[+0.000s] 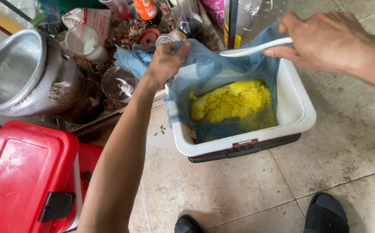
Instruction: The recorder is scooping yellow rice or mung bean paste from a large container into a basket.
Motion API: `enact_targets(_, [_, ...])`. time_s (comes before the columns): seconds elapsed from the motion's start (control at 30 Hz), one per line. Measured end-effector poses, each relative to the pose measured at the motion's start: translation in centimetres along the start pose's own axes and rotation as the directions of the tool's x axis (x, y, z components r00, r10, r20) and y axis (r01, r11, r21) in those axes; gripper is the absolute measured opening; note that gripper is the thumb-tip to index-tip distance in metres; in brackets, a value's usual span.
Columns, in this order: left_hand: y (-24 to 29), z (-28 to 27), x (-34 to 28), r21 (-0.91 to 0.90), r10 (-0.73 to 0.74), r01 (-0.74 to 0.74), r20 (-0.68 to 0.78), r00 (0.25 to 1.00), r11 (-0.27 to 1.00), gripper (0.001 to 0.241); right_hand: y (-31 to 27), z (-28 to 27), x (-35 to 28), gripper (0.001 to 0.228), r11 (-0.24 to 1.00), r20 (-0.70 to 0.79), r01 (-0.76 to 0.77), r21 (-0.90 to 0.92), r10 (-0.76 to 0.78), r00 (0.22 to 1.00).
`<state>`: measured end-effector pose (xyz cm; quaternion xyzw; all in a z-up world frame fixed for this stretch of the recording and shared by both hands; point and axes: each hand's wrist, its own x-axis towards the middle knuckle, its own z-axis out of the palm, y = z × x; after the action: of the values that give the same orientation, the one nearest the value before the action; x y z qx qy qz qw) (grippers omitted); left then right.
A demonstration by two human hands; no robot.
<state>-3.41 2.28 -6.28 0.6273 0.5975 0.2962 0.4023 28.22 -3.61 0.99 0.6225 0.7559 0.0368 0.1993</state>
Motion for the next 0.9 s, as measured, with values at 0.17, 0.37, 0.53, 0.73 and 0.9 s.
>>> enact_targets(0.17, [1.9,1.8,-0.2,-0.007,0.036,-0.036,0.022,0.999,0.999,0.049,-5.3,0.7,0.1,0.046,0.902,0.015,0.336,0.272,-0.353,0.935])
enact_targets(0.37, [5.7,2.7,-2.1,0.031,0.118,-0.122,0.108,0.987,0.992,0.047,-13.2,8.8,6.8,0.031,0.833,-0.254,0.519,0.191,-0.469,0.846])
enact_targets(0.53, [3.3,1.7,-0.4,0.066,0.166,-0.167,0.014,0.986,0.984,0.044,-12.5,7.9,6.6,0.026,0.834,-0.307,0.545,0.084,-0.499,0.811])
enact_targets(0.73, [2.5,1.8,0.0,0.017,0.233,-0.232,-0.019,0.972,0.973,0.046,-9.9,1.9,3.1,0.026,0.820,-0.293,0.451,0.351,-0.361,0.885])
enact_targets(0.9, [4.3,1.8,-1.0,0.045,0.203,-0.203,-0.009,0.979,0.978,0.043,-14.3,15.2,10.7,0.029,0.831,-0.426,0.524,0.185,-0.413,0.805])
